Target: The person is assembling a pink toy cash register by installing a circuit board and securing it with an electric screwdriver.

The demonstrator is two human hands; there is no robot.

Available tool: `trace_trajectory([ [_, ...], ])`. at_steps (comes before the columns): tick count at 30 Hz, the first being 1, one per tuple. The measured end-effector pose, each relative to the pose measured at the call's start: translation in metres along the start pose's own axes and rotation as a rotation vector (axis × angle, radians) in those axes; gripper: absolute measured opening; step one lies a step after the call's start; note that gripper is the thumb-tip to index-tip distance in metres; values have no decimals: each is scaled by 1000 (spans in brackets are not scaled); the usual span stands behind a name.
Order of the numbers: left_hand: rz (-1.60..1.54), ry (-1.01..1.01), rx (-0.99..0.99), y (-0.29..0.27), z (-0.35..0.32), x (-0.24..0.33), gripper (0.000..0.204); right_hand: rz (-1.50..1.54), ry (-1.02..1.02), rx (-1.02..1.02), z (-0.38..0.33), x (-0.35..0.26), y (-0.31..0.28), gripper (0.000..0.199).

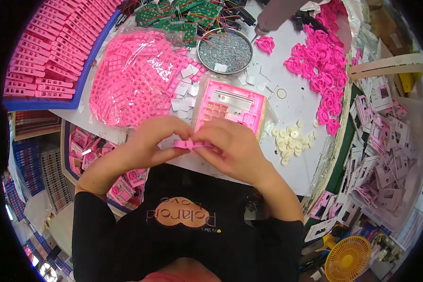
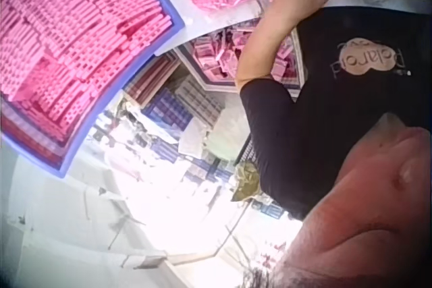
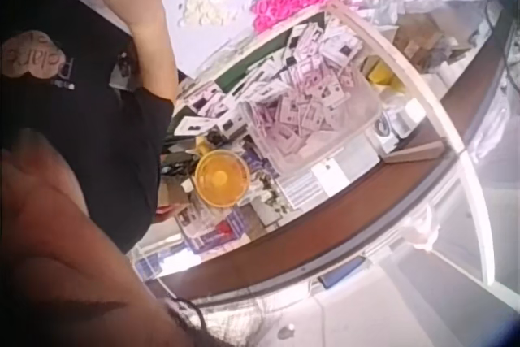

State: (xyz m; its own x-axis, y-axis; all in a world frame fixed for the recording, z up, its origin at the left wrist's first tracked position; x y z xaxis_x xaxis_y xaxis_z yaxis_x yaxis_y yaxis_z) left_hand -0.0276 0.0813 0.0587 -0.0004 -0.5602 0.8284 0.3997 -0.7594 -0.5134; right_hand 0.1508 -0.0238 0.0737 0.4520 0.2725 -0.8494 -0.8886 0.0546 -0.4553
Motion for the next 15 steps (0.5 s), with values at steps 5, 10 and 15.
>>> trace_trajectory([
  [5,-124,-152,25,18,-13,2,26,-133,154,-63,-5,-4,8,27],
  [10,-127,-326,-35,15,-13,0,28,-125,134,-84,-7,0,7,25],
  [15,-89,-341,168,6,-16,-7,36,45,465,-7,-6,38,-1,24],
])
Point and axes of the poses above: each hand's wrist, its own z-axis towards the middle knuckle, its own y-axis out of the palm, x = y × z, the point moved 3 cm from there along z, towards the middle knuckle
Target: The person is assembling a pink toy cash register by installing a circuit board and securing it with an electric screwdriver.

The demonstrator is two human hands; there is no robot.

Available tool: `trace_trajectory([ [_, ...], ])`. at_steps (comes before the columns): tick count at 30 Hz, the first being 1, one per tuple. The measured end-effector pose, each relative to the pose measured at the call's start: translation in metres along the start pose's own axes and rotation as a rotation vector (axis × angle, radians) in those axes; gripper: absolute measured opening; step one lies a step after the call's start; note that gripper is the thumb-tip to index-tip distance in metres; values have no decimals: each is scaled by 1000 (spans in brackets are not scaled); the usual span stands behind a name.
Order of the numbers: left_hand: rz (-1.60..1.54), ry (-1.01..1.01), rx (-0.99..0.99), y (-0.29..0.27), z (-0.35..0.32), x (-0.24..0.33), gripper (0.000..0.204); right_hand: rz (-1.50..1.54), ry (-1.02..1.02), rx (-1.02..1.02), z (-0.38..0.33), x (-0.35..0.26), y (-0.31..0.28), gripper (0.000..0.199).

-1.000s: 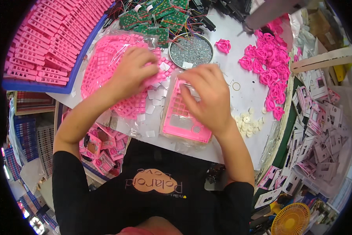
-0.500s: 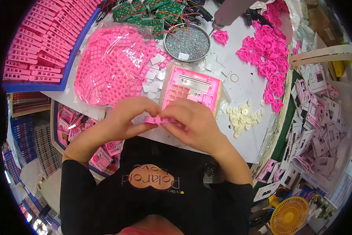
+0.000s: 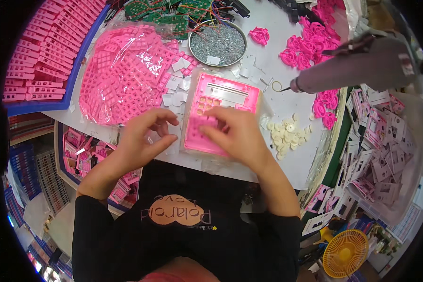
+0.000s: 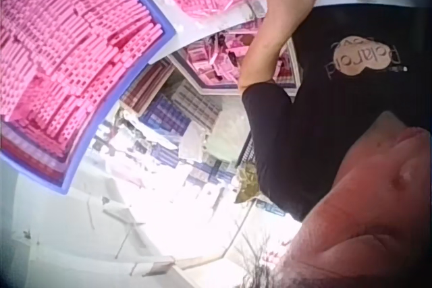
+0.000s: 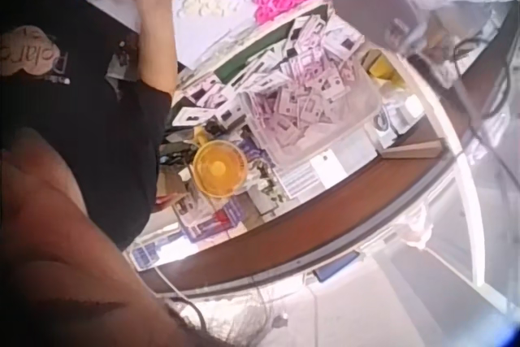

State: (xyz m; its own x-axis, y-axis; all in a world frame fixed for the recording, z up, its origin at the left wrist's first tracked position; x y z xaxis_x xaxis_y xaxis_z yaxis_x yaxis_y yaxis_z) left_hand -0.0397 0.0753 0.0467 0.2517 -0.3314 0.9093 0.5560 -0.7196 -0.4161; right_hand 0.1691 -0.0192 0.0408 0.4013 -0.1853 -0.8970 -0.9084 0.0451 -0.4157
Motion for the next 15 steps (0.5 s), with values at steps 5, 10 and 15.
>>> trace_trajectory([
  [5,-24,-39,30,-11,-10,-5,37,-462,-54,157,21,8,0,31],
  [10,114,-59,113,-39,-15,0,33,-620,-191,266,9,-9,-3,46],
  [15,401,198,192,-81,48,29,14,-839,-397,-37,-12,-12,16,80],
])
Point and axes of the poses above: each hand's wrist, its own z-axis towards the middle knuckle, its own y-axis out of the palm, x = y × z, the point moved 3 cm from there along z, towards the middle knuckle
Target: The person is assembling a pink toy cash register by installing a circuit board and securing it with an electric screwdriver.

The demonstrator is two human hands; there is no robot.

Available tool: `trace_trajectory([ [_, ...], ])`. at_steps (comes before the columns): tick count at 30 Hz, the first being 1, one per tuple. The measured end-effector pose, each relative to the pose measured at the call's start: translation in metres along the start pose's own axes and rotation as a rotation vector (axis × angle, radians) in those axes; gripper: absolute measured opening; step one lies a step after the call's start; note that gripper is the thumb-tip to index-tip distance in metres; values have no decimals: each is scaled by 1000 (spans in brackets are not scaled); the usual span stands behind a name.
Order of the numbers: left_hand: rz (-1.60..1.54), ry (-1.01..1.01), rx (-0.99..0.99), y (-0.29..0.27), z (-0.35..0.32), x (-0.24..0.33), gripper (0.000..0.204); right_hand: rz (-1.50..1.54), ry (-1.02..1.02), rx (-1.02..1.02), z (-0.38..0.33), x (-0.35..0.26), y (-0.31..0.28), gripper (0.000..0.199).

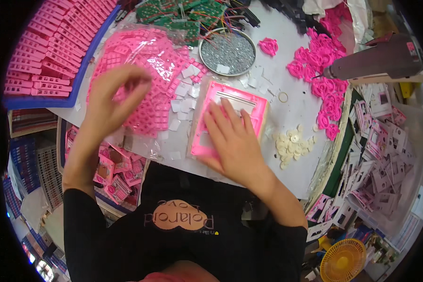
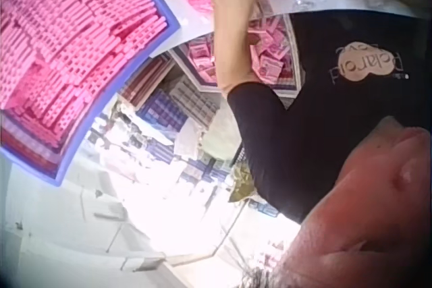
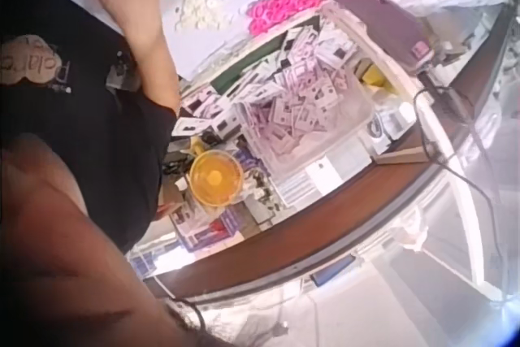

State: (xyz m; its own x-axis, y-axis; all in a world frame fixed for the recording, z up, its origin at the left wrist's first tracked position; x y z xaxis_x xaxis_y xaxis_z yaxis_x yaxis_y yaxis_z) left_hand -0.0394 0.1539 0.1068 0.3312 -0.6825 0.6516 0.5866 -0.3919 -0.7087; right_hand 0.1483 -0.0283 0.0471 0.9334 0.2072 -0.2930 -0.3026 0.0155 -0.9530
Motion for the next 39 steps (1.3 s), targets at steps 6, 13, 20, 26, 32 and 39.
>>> trace_trajectory([
  [6,448,186,-4,32,130,-67,16,-83,3,-184,-5,-16,21,98],
  [13,792,78,-242,72,175,-98,13,-67,13,-140,-11,-8,26,94],
  [20,244,282,692,-64,128,-87,17,285,-143,158,-3,7,-1,71],
  [26,532,541,732,-14,28,20,18,1206,62,259,35,-6,-18,57],
  [32,347,380,267,39,-33,44,20,1528,371,412,67,8,4,24],
  [39,190,272,402,-8,-34,37,22,355,247,668,119,59,-42,21],
])
Point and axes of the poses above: each hand's wrist, its own z-axis towards the middle knuckle, its own y-axis out of the palm, x = y × z, the point moved 3 cm from there along z, towards the middle knuckle
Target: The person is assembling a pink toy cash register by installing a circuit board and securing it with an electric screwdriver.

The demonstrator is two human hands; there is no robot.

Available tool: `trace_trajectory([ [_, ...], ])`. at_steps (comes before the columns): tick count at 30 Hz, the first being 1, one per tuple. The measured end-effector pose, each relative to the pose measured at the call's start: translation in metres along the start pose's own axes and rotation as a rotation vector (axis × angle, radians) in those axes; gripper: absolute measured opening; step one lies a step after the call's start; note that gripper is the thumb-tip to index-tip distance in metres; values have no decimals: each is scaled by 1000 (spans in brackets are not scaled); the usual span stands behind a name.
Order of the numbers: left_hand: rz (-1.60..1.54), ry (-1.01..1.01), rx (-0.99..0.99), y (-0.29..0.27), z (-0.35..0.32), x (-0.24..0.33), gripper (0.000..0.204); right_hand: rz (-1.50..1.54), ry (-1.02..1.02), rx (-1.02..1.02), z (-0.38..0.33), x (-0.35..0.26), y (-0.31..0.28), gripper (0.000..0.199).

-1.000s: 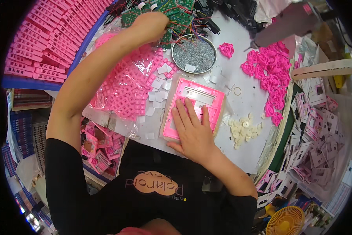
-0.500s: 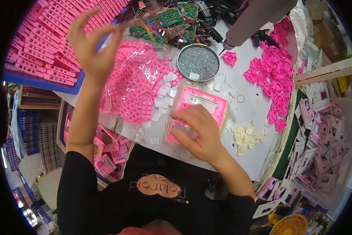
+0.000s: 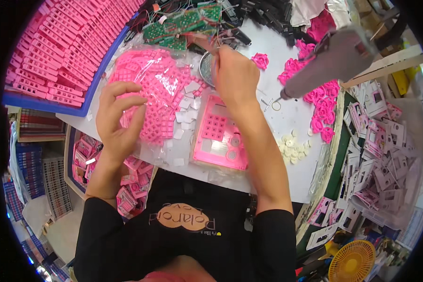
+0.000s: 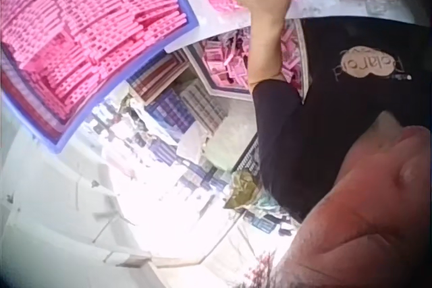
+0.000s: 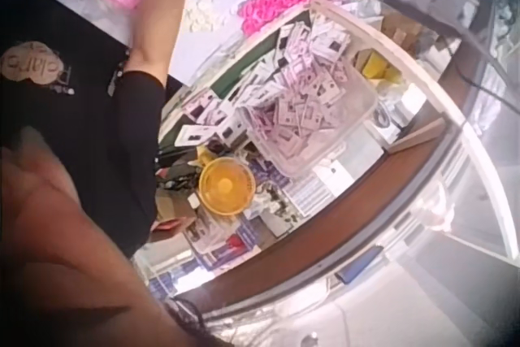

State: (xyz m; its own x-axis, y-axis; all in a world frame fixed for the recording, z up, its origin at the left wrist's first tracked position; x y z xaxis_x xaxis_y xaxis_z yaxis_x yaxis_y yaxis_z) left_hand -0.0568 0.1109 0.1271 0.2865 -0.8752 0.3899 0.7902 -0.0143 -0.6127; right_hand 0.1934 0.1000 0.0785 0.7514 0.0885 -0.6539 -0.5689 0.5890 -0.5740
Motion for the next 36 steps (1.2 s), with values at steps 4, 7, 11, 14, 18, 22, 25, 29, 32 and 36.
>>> trace_trajectory([
  [4,-53,-61,140,-10,13,-28,20,526,3,-157,35,-32,-6,25],
  [7,-190,-139,217,-17,24,-47,16,172,-52,54,66,-19,-4,26],
  [11,-354,-319,259,-15,35,-68,13,190,-22,131,88,-43,-15,25],
  [14,-467,-356,247,-14,46,-77,16,64,-87,136,102,-51,-19,27],
  [18,-559,-368,184,-7,55,-76,17,-587,-91,-113,118,-18,-13,30],
  [22,-600,-392,101,-1,48,-79,18,-385,-175,-31,113,-46,-22,28],
  [25,-578,-426,93,-3,41,-83,21,-425,-222,-156,101,-55,-11,25],
  [29,-568,-448,140,3,54,-76,33,464,-259,-361,97,-56,-25,16],
  [32,-758,-441,18,8,54,-67,37,477,-206,-383,84,-67,-16,22],
  [36,-1083,-599,-78,20,45,-57,38,798,-70,-592,65,-69,-3,22],
])
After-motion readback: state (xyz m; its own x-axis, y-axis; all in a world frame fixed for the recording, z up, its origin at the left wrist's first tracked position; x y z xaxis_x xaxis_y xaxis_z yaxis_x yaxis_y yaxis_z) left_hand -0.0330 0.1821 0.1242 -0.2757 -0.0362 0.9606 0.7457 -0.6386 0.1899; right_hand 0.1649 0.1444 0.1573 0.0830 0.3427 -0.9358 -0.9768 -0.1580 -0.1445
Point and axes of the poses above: each hand's wrist, its own z-axis towards the middle knuckle, its own y-axis out of the palm, x = y × z, the point moved 3 cm from there along z, towards the middle knuckle
